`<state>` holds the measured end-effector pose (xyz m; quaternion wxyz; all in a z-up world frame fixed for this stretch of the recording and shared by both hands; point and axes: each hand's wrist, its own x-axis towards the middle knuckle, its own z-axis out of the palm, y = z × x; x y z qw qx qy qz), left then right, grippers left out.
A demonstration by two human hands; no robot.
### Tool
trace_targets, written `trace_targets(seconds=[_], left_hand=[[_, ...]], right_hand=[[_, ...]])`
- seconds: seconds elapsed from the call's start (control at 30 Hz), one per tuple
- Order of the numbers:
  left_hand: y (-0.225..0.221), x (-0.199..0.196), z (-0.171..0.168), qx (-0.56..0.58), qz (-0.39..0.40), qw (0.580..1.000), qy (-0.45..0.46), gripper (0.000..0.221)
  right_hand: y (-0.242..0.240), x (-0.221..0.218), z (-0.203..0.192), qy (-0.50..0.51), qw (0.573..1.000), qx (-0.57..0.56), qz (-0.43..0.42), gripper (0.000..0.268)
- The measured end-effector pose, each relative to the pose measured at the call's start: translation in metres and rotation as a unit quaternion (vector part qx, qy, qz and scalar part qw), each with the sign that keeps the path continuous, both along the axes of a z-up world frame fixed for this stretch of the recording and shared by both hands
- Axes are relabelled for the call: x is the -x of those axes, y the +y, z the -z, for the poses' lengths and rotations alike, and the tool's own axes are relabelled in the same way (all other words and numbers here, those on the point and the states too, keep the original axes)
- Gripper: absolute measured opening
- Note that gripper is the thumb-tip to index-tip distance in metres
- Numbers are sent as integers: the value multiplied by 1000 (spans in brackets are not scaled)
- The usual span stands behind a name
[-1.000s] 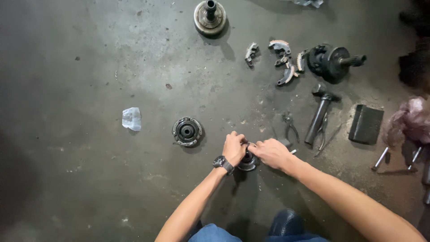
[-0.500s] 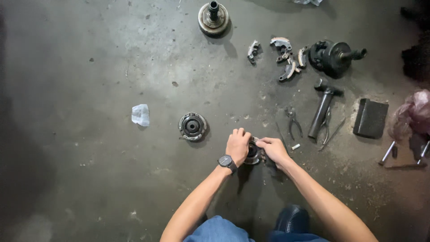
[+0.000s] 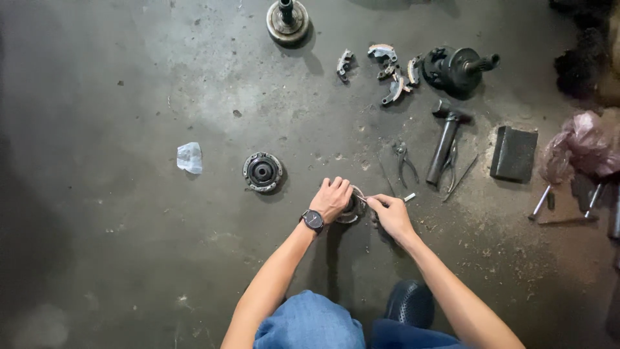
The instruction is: Disassembling a motorcycle clutch assembly on the floor of a workshop using manual tools.
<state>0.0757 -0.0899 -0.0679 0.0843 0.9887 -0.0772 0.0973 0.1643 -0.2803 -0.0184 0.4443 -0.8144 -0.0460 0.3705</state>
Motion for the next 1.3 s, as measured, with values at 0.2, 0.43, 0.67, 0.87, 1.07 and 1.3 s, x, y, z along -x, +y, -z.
trace_targets(seconds=[0.2,0.43,0.67,0.87,1.07,1.3], left_hand=[[2,-2,6,6,-16,1000,22,15],[11,2,3,16,28,999,18,22],[12,1,-4,40,25,999,20,24],[27,1,17,101,17,995,7,18],[73,9,49,241,-240,940,-15,10],[25,10,-64,217,-141,965,38,59]], right_hand=[[-2,1,-32,16,999,46,4,26],[0,25,-4,-164,979,53,-110,25],[7,40,-21,-159,960,151,-173,21],[-3,40,-1,-163,960,139,-178,24],[-3,37,5,-122,974,120,-150,27],[-19,-7,7,-94,983,69,-141,31]])
